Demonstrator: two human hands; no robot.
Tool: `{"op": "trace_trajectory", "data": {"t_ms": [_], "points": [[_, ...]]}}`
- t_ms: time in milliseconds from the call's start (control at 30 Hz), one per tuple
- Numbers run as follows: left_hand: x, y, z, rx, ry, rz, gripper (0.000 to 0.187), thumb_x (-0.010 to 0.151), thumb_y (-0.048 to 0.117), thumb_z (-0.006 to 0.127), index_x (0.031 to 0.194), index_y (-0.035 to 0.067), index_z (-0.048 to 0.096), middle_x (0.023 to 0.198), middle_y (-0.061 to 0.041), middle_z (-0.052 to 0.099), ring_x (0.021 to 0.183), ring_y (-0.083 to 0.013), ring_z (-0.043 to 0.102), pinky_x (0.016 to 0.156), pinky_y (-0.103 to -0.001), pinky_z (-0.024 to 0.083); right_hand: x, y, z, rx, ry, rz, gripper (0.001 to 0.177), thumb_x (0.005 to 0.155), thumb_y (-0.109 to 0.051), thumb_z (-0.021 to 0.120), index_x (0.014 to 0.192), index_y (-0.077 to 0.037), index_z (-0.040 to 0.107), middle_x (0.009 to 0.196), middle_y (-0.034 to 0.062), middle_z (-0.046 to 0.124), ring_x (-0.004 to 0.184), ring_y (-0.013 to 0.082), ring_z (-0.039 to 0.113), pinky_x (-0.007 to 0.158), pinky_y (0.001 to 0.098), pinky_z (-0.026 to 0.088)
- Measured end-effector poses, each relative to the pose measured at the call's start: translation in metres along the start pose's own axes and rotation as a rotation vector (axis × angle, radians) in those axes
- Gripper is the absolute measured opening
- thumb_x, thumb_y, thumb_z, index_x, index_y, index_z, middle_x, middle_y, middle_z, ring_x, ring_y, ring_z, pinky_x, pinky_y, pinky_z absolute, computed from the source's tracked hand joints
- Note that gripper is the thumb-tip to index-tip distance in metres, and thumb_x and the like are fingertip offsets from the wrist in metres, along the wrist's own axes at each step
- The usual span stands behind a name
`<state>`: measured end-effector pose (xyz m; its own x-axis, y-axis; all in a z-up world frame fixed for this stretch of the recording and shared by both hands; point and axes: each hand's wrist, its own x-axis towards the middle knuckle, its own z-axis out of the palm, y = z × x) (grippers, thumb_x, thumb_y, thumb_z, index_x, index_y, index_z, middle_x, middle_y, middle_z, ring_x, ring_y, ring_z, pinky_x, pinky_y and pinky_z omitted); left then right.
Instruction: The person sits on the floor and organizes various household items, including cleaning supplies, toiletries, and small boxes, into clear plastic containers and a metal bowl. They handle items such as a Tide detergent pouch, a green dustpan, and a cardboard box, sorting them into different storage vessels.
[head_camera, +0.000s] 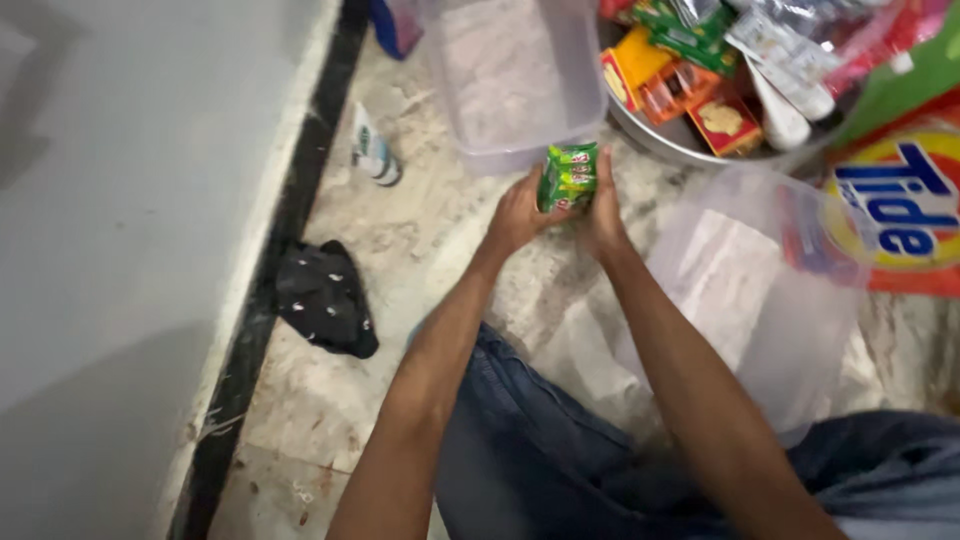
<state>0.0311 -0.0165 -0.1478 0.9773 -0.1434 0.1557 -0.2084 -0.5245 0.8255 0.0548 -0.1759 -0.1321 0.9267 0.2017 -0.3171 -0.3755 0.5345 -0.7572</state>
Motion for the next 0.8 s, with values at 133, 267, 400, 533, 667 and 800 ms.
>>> {"op": "trace_trajectory", "data": {"t_ms": [133,267,400,533,667,800], "points": [[-0.033,0.061,-0.048,-0.330,0.065,-0.258,0.083,0.076,0.041,0.084,0.139,-0.001,0.049,0.120,-0.022,0.071,0.110,-0.0327,0.070,0.092,-0.041,0.054,-0.035,-0.026,0.051,-0.417,-0.116,0.055,0.080,0.097,-0.071,0.038,0.148,-0.011,0.048,0.144,0.0067,0.058,0.133,0.0195,0.052,0.114,0.0377,0.037],[-0.045,0.083,-0.073,-0.791,0.326,-0.168,0.064,0.089,0.034,0.079,0.135,-0.001,0.052,0.116,-0.013,0.070,0.104,-0.0218,0.069,0.089,-0.036,0.056,-0.063,-0.049,0.096,-0.434,-0.396,-0.059,0.080,0.101,-0.067,0.039,0.155,-0.009,0.040,0.157,0.0112,0.045,0.146,0.0225,0.041,0.121,0.0378,0.029],[-0.014,0.056,-0.132,-0.916,0.580,-0.116,0.050,0.098,0.031,0.072,0.133,0.000,0.055,0.116,-0.004,0.065,0.102,-0.0137,0.064,0.089,-0.031,0.054,-0.075,-0.058,0.122,-1.344,-0.145,-0.779,0.068,0.100,-0.051,0.055,0.152,-0.010,0.044,0.151,0.0196,0.050,0.139,0.0334,0.048,0.116,0.0495,0.033],[0.022,0.033,-0.191,-0.826,0.580,-0.045,0.052,0.096,0.033,0.074,0.131,-0.001,0.057,0.113,-0.007,0.066,0.100,-0.0148,0.064,0.087,-0.031,0.054,-0.047,-0.070,0.128,-1.994,-0.111,-0.860,0.034,0.099,-0.031,0.061,0.127,-0.013,0.061,0.119,0.0150,0.066,0.115,0.0352,0.059,0.103,0.0613,0.030],[0.046,-0.003,-0.194,-0.586,0.594,-0.193,0.066,0.090,0.034,0.078,0.136,-0.002,0.047,0.114,-0.012,0.067,0.102,-0.0204,0.067,0.090,-0.034,0.055,-0.012,-0.074,0.106,-2.053,-0.007,-0.935,0.010,0.101,-0.020,0.057,0.101,-0.017,0.067,0.091,0.0080,0.071,0.092,0.0296,0.066,0.098,0.0610,0.033],[0.094,-0.049,-0.175,-0.366,0.652,-0.497,0.092,0.083,0.041,0.077,0.154,0.010,0.027,0.125,-0.017,0.068,0.109,-0.0300,0.070,0.095,-0.039,0.053,0.001,-0.077,0.095,-1.965,-0.075,-1.050,0.010,0.105,-0.016,0.055,0.103,-0.015,0.064,0.092,0.0095,0.068,0.094,0.0320,0.063,0.099,0.0580,0.035]]}}
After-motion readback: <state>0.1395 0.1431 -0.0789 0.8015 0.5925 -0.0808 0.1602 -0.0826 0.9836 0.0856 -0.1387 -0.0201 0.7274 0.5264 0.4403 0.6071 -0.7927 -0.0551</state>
